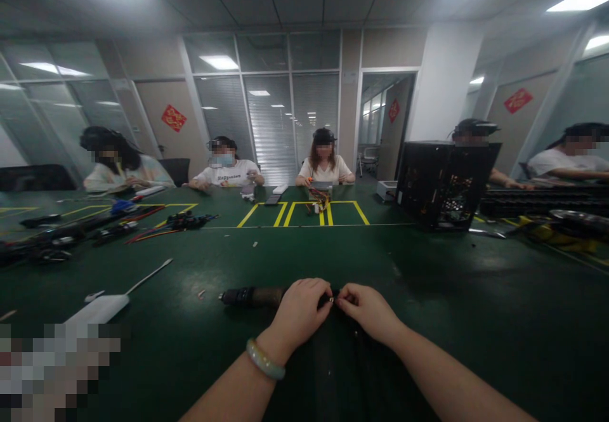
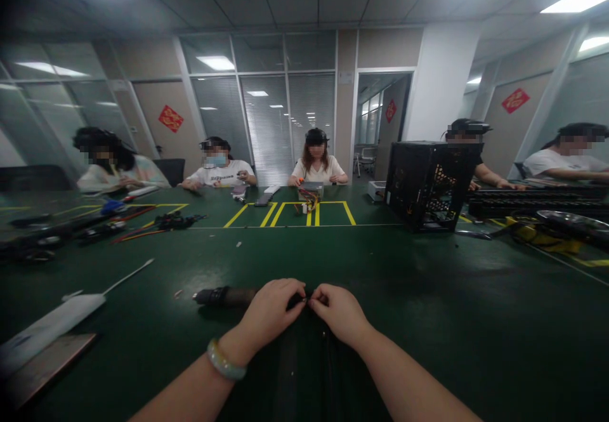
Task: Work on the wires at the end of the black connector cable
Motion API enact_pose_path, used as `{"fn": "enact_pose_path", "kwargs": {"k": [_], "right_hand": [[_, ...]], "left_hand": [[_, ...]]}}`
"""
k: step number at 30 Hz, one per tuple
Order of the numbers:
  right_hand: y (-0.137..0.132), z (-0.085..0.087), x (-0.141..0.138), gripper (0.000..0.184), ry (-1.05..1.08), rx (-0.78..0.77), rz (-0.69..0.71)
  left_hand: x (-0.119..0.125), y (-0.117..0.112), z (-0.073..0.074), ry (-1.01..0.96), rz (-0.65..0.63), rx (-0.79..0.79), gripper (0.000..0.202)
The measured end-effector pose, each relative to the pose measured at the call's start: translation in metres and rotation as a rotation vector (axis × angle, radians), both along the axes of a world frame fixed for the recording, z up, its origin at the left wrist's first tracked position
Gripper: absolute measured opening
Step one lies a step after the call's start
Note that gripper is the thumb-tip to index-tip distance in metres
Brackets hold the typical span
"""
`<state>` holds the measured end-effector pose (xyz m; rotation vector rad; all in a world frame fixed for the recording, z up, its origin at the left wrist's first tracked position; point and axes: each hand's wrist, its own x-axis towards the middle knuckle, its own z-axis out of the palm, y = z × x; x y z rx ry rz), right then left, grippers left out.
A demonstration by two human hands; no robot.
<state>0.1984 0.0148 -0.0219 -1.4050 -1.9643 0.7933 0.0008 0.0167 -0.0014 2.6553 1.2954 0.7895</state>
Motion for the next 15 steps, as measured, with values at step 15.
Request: {"fn": "enact_pose_path", "kwargs": {"k": [15], "right_hand": [[0.0008, -0.0009, -0.0009, 0.016, -0.020, 0.008, -0.009]], "left_hand": [[0.0010, -0.0024, 0.0047, 0.006, -0.019, 0.054, 0.008]]}}
